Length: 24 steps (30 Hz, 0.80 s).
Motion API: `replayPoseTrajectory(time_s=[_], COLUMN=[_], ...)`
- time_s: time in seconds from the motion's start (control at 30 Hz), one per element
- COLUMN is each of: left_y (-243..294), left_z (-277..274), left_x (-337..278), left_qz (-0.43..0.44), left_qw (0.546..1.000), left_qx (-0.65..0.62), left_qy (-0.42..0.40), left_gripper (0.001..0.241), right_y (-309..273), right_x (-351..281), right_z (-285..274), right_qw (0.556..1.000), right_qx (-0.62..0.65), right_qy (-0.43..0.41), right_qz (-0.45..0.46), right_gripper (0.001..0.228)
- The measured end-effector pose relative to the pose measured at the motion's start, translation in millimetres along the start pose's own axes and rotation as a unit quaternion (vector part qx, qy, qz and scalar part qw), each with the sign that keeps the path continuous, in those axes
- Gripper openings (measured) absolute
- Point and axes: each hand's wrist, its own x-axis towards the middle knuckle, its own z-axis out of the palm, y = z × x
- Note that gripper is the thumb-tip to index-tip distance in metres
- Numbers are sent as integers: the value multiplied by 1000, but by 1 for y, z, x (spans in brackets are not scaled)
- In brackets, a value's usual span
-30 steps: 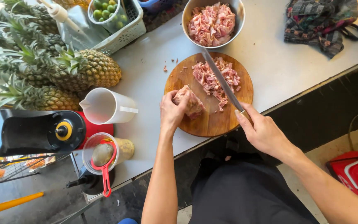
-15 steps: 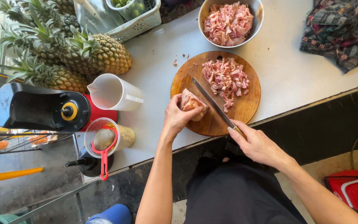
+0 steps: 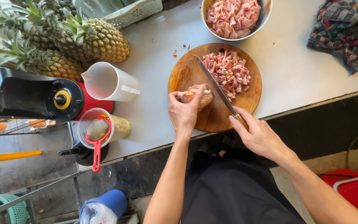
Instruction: Slicing meat on a cutting board and sharpening the knife with a whetstone.
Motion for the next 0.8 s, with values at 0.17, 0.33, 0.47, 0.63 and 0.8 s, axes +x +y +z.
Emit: replayPoseTrajectory(time_s=[0.17,0.33,0.47,0.63,0.8], left_y=[-36,-21,-28,-36,-44], left_z=[10,4,5,8,14], left_x=[23,39,56,67,71], left_qz=[289,553,662,699,715], left_qw=[942,828,728,692,686], left_qx=[97,95,177,177,131], left_qy=[142,13,-27,-27,1], left_gripper=[60,39,40,36,32], right_y=[-9,1,11,2,-3], right_x=[-13,-11,-15,-23,-16], right_z=[3,12,31,50,67], right_qw=[998,998,998,997,991], right_qx=[8,-22,-46,-47,-98], right_qy=[50,43,44,58,82], right_qz=[-47,-42,-3,22,26], right_gripper=[49,52,50,49,50])
